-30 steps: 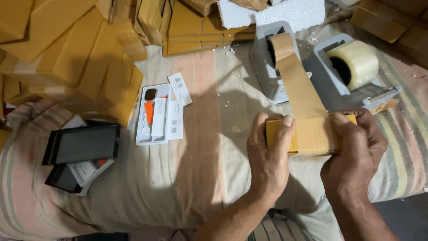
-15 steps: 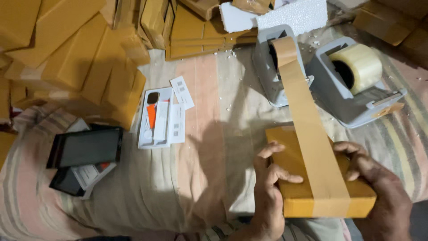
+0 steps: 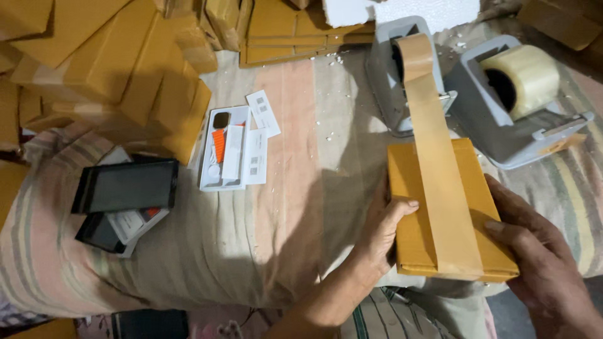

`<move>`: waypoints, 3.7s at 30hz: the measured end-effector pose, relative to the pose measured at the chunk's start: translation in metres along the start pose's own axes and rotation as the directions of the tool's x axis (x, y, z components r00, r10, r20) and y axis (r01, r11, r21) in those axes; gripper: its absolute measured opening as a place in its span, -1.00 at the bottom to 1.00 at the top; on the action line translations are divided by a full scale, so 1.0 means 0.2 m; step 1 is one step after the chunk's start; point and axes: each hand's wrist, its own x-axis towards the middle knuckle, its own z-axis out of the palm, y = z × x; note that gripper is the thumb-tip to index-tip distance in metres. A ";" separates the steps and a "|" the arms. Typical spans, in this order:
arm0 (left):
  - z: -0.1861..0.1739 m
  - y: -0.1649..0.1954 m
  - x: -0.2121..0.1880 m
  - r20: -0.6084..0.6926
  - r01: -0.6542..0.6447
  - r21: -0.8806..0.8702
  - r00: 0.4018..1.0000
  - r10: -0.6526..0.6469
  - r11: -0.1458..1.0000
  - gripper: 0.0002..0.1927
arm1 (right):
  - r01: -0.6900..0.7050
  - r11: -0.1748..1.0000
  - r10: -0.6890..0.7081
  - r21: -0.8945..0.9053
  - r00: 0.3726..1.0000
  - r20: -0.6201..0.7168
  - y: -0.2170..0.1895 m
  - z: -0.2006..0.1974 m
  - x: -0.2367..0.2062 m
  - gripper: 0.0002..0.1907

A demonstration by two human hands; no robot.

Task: The person places a smartwatch and accessories into a white box, then seals a small cardboard box with packing tape. They then open another white box and arrange a smartwatch, charging cable, and orange wristband inside.

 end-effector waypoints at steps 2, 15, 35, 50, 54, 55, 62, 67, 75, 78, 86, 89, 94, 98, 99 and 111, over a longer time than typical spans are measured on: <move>-0.02 -0.04 0.01 0.000 -0.061 0.083 0.998 0.061 0.995 -0.07 | -0.022 1.000 0.021 -0.019 0.997 -0.068 0.08 0.02 0.05 -0.24; -0.05 -0.05 -0.01 0.106 -0.167 0.498 0.986 0.132 0.851 -0.06 | -0.028 0.998 0.035 0.050 0.988 -0.153 0.17 -0.04 0.05 -0.35; -0.14 -0.01 0.53 -0.159 -0.032 0.622 0.973 0.165 0.782 -0.33 | -0.019 0.992 -0.002 -0.129 0.987 -0.163 0.15 -0.07 0.11 -0.43; -0.14 -0.07 0.52 -0.019 -0.256 0.619 0.940 0.340 0.742 -0.53 | -0.047 0.956 -0.011 -0.288 0.981 -0.196 0.16 -0.08 0.12 -0.45; -0.14 -0.07 0.52 -0.034 -0.232 0.602 0.949 0.314 0.764 -0.54 | 0.064 0.845 -0.159 -0.531 0.978 -0.135 0.17 -0.10 0.11 -0.48; -0.14 -0.07 0.52 -0.033 -0.232 0.601 0.949 0.314 0.765 -0.54 | 0.084 0.834 -0.178 -0.546 0.976 -0.122 0.17 -0.10 0.10 -0.49; -0.14 -0.05 0.50 0.013 -0.288 0.620 0.934 0.357 0.730 -0.54 | 0.328 0.297 -0.524 -0.897 0.841 0.134 0.22 -0.09 0.07 -0.48; -0.14 -0.05 0.51 0.001 -0.273 0.648 0.934 0.357 0.711 -0.55 | 0.378 -0.080 -0.524 -0.922 0.771 0.361 0.24 -0.03 0.01 -0.06; -0.15 -0.06 0.52 0.016 -0.297 0.648 0.926 0.377 0.701 -0.52 | 0.528 -0.055 -0.404 -0.847 0.764 0.503 0.22 0.13 -0.04 0.06; -0.14 -0.06 0.51 0.011 -0.282 0.637 0.934 0.358 0.717 -0.53 | 0.532 -0.085 -0.393 -0.843 0.759 0.519 0.20 0.16 -0.01 0.11; -0.14 -0.04 0.49 0.047 -0.350 0.602 0.913 0.406 0.718 -0.60 | 0.513 -0.131 -0.395 -0.849 0.758 0.519 0.15 0.23 0.15 0.18; -0.15 -0.05 0.49 0.110 -0.437 0.602 0.874 0.473 0.669 -0.64 | 0.515 -0.143 -0.411 -0.845 0.746 0.524 0.10 0.27 0.26 0.16; -0.17 -0.07 0.52 0.043 -0.393 0.623 0.881 0.472 0.676 -0.67 | 0.512 -0.160 -0.396 -0.844 0.750 0.530 0.06 0.32 0.39 0.13; -0.18 -0.08 0.51 0.071 -0.414 0.570 0.885 0.459 0.709 -0.63 | 0.525 -0.153 -0.394 -0.837 0.745 0.539 0.09 0.31 0.32 0.13; -0.18 -0.08 0.51 0.063 -0.399 0.596 0.888 0.455 0.696 -0.62 | 0.533 -0.148 -0.401 -0.833 0.737 0.544 0.10 0.30 0.28 0.13; -0.24 -0.13 0.54 0.084 -0.384 0.590 0.904 0.419 0.710 -0.53 | 0.566 -0.138 -0.305 -0.813 0.757 0.578 0.35 0.01 -0.29 0.04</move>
